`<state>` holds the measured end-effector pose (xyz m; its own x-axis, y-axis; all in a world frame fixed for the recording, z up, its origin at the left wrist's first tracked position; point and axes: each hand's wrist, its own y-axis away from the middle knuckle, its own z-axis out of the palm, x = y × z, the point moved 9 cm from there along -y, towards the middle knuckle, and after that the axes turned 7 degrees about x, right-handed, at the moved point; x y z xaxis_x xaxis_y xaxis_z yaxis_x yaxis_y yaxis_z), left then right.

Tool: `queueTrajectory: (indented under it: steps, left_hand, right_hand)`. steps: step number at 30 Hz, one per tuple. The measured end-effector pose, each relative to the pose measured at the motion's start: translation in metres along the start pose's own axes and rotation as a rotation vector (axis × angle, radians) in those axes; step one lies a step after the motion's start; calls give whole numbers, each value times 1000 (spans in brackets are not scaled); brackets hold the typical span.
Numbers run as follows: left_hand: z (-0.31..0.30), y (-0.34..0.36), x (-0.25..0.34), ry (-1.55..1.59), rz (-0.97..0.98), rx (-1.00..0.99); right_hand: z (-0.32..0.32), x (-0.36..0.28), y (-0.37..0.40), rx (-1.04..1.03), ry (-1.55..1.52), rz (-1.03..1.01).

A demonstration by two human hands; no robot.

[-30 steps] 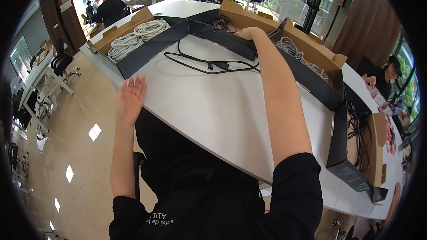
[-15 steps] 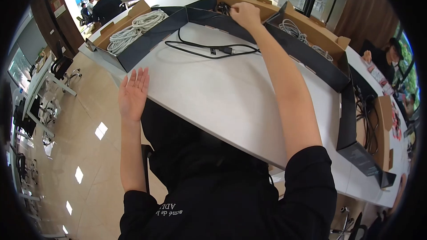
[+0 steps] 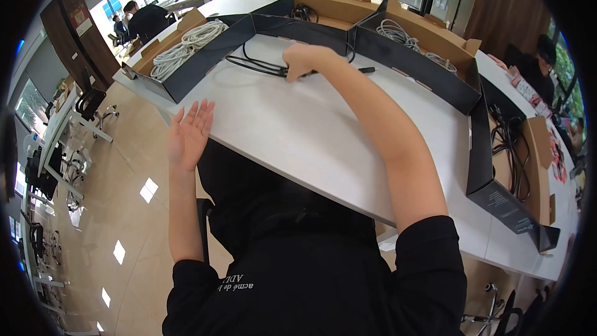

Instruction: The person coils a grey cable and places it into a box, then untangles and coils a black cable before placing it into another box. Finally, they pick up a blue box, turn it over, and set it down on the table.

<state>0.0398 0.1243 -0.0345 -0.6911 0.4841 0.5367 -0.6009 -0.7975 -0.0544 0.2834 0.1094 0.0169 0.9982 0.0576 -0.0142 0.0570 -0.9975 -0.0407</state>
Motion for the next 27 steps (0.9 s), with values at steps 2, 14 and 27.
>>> queueTrajectory:
  steps: [2,14,27]
  left_hand:
    - [1,1,-5,-12,-19,-15]
    - [8,29,-6,-569,94,64]
    - [-40,11,61,-175,333,213]
  right_hand:
    - [6,-9,-4,46,-3,-36]
    - [10,-200,67,-70,224,-376]
    - [-50,-159,71,-103,-205,-393]
